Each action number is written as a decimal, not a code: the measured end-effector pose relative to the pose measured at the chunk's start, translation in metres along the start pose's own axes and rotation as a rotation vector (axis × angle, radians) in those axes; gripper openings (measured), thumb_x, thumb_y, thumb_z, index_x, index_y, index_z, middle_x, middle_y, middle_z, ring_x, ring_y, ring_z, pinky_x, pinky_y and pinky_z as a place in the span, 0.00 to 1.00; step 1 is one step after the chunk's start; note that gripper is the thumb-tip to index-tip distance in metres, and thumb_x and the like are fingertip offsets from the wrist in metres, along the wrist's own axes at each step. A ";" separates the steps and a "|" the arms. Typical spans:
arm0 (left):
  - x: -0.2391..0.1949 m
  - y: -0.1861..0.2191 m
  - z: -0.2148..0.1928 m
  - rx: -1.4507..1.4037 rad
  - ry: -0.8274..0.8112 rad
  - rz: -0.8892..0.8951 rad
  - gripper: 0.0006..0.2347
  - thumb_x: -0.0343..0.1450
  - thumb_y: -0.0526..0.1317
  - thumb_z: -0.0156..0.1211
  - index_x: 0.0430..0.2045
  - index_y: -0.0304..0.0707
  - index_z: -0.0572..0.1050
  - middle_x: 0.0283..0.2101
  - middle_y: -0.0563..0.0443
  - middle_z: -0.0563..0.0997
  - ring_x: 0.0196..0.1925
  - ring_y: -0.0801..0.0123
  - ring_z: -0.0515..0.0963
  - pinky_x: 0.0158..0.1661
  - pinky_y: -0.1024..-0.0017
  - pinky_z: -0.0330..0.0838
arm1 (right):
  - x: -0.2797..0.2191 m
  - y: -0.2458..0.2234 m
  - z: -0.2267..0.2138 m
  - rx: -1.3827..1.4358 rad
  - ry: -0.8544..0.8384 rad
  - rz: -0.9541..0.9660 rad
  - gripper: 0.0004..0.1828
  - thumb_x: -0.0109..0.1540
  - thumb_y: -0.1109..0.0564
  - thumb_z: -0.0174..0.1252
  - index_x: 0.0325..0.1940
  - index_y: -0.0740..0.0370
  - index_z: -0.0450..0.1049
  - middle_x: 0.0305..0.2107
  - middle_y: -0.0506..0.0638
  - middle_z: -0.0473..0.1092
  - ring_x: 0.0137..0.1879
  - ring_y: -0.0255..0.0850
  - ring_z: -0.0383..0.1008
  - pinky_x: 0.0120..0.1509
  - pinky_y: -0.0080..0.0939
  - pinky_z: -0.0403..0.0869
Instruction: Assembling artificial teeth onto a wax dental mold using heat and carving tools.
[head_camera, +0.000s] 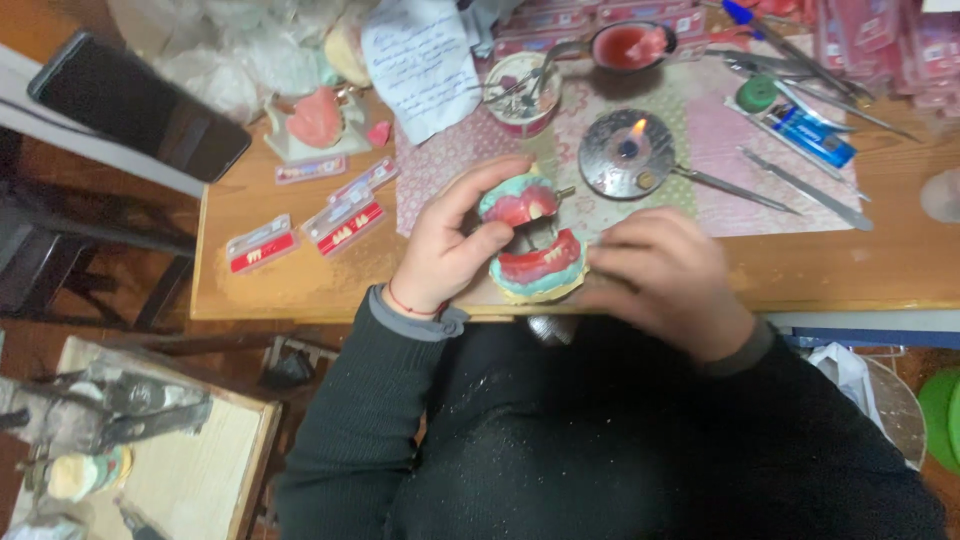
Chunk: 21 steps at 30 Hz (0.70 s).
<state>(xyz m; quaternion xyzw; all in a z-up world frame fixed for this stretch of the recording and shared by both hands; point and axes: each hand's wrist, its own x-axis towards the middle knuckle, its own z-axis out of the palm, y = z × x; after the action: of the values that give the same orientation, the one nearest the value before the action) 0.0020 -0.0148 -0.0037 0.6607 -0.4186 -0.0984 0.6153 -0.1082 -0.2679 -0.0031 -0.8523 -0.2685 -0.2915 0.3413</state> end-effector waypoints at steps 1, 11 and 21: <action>0.000 0.000 0.001 0.020 0.023 -0.008 0.21 0.76 0.41 0.61 0.64 0.32 0.70 0.67 0.42 0.73 0.73 0.58 0.71 0.73 0.65 0.62 | -0.007 0.009 -0.009 -0.087 0.031 0.069 0.18 0.52 0.54 0.76 0.40 0.60 0.76 0.39 0.51 0.73 0.47 0.50 0.75 0.51 0.47 0.75; 0.013 0.022 0.000 0.016 -0.016 -0.145 0.32 0.71 0.42 0.70 0.69 0.32 0.63 0.68 0.44 0.71 0.71 0.64 0.71 0.70 0.67 0.65 | -0.056 0.059 -0.063 -0.539 -0.097 0.364 0.08 0.71 0.62 0.67 0.37 0.56 0.78 0.36 0.47 0.76 0.45 0.45 0.73 0.53 0.42 0.71; 0.023 0.018 0.008 0.066 0.001 -0.254 0.26 0.67 0.36 0.70 0.61 0.36 0.70 0.58 0.49 0.79 0.55 0.72 0.80 0.58 0.72 0.75 | -0.005 0.031 -0.035 0.171 0.136 0.574 0.18 0.58 0.64 0.65 0.50 0.74 0.73 0.48 0.61 0.74 0.53 0.43 0.76 0.60 0.41 0.75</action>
<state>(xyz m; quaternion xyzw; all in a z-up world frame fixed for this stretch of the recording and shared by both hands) 0.0031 -0.0345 0.0196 0.7282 -0.3343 -0.1615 0.5760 -0.1019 -0.3141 0.0013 -0.8400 -0.0167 -0.2157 0.4975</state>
